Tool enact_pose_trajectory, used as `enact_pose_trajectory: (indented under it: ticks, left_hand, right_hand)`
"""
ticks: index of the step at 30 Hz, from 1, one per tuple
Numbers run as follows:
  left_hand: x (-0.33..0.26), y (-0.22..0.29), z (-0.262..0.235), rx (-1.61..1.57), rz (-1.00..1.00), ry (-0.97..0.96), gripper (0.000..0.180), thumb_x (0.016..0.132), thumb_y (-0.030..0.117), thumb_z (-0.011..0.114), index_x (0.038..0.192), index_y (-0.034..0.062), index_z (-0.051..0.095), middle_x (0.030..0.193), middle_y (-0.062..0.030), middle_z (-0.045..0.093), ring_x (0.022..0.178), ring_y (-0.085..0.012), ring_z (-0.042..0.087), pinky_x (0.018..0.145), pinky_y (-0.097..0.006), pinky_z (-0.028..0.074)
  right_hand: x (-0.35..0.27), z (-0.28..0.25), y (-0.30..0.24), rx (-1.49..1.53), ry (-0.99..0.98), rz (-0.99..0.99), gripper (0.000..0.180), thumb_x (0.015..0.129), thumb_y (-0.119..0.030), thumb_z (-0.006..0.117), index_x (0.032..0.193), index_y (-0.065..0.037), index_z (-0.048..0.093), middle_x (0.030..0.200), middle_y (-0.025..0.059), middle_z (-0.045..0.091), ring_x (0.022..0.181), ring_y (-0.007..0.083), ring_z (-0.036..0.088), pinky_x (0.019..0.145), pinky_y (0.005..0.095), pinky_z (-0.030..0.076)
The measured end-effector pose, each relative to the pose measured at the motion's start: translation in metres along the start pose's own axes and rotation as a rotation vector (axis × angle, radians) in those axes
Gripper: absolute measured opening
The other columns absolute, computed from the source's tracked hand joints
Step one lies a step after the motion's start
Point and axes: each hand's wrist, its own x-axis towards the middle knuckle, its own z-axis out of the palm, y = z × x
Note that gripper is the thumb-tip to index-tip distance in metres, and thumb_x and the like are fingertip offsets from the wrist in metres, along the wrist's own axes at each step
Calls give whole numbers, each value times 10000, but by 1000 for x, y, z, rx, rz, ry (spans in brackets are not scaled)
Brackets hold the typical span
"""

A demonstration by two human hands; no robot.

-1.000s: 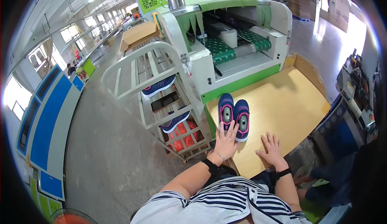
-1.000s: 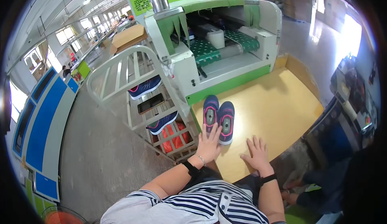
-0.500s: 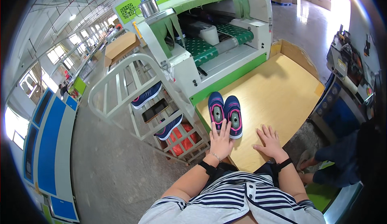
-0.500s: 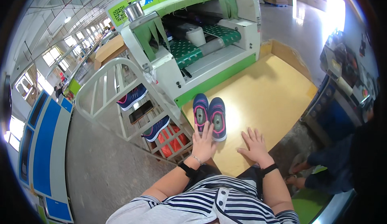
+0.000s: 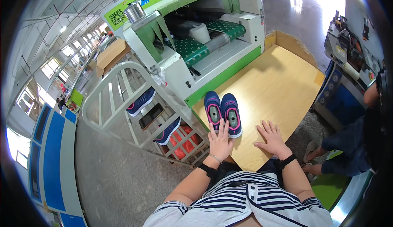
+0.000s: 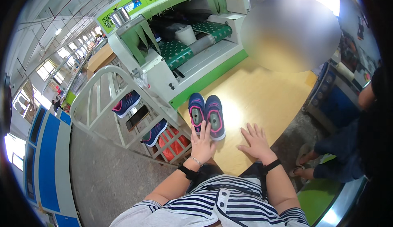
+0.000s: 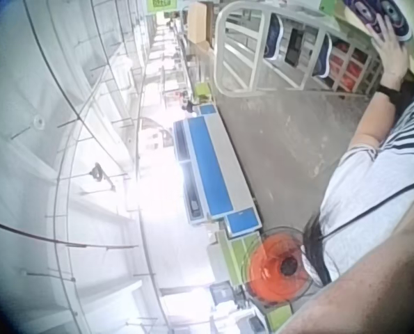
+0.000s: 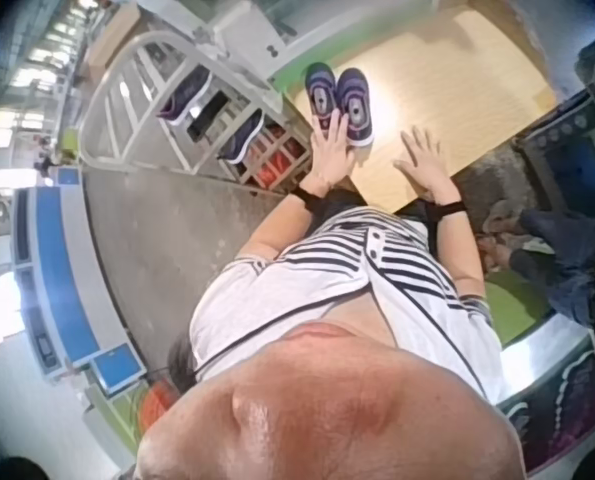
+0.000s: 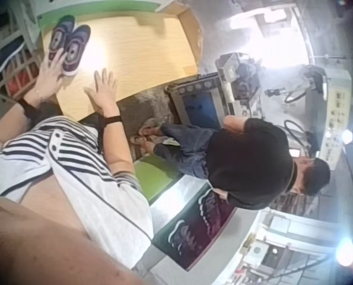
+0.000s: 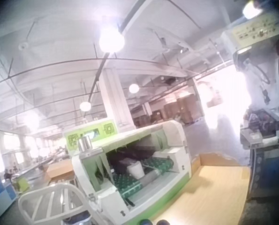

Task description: Placing finished shoes onto a conveyor belt of a drying or cooling machine.

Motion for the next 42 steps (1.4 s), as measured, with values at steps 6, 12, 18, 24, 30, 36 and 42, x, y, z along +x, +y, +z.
enact_pose_trajectory:
  ticks: [6, 12, 18, 24, 30, 36, 42]
  left_hand:
    - [0, 0, 1, -6, -11, 6, 834, 832, 295, 705, 1550, 116, 321, 1638, -145, 213, 1438, -590, 110, 1108, -657, 249]
    - [-3, -1, 3, -18, -21, -11, 836, 843, 307, 699, 1555, 112, 308, 1645, -136, 205, 1437, -596, 107, 1112, -658, 245]
    - [-7, -5, 4, -103, -39, -53, 852, 864, 382, 680, 1545, 29, 308, 1630, -154, 256, 1440, -592, 145, 1159, -624, 221]
    - [-1, -2, 3, -136, -40, -17, 901, 856, 317, 704, 1530, -76, 254, 1599, -287, 216, 1466, -571, 53, 1199, -616, 132]
    - [2, -5, 15, -45, 119, -7, 891, 900, 291, 627, 1566, -48, 142, 1658, -193, 131, 1485, -521, 56, 1215, -602, -10]
    - [1, -13, 25, -8, 142, 36, 886, 910, 292, 627, 1568, -43, 137, 1659, -192, 124, 1486, -520, 56, 1213, -609, -5]
    - [1, -9, 21, -24, 102, 12, 883, 926, 296, 621, 1577, -23, 119, 1665, -176, 118, 1491, -512, 30, 1218, -594, -10]
  right_hand:
    - [1, 0, 2, -17, -25, 8, 871, 850, -609, 645, 1559, -195, 356, 1659, 145, 195, 1538, 378, 84, 1228, 548, 64]
    - [0, -1, -2, -9, 4, -16, 834, 857, -591, 641, 1543, -192, 388, 1646, 150, 230, 1528, 393, 113, 1223, 569, 64]
    - [0, 10, 5, -34, 15, -31, 847, 864, -630, 611, 1543, -176, 386, 1638, 173, 241, 1518, 412, 151, 1220, 568, 83]
    - [11, 24, 18, -18, 25, -93, 855, 879, -654, 562, 1560, -186, 343, 1615, 216, 276, 1490, 471, 202, 1201, 606, 130]
    - [2, 19, 16, 2, 79, -83, 863, 864, -626, 608, 1554, -168, 366, 1646, 169, 219, 1534, 392, 104, 1229, 568, 64]
    - [5, 19, 14, -3, 56, -56, 864, 855, -615, 624, 1556, -181, 365, 1653, 159, 203, 1540, 375, 84, 1230, 570, 54]
    - [7, 23, 16, 7, 60, -58, 866, 848, -617, 632, 1554, -188, 370, 1655, 156, 201, 1540, 378, 81, 1228, 575, 46]
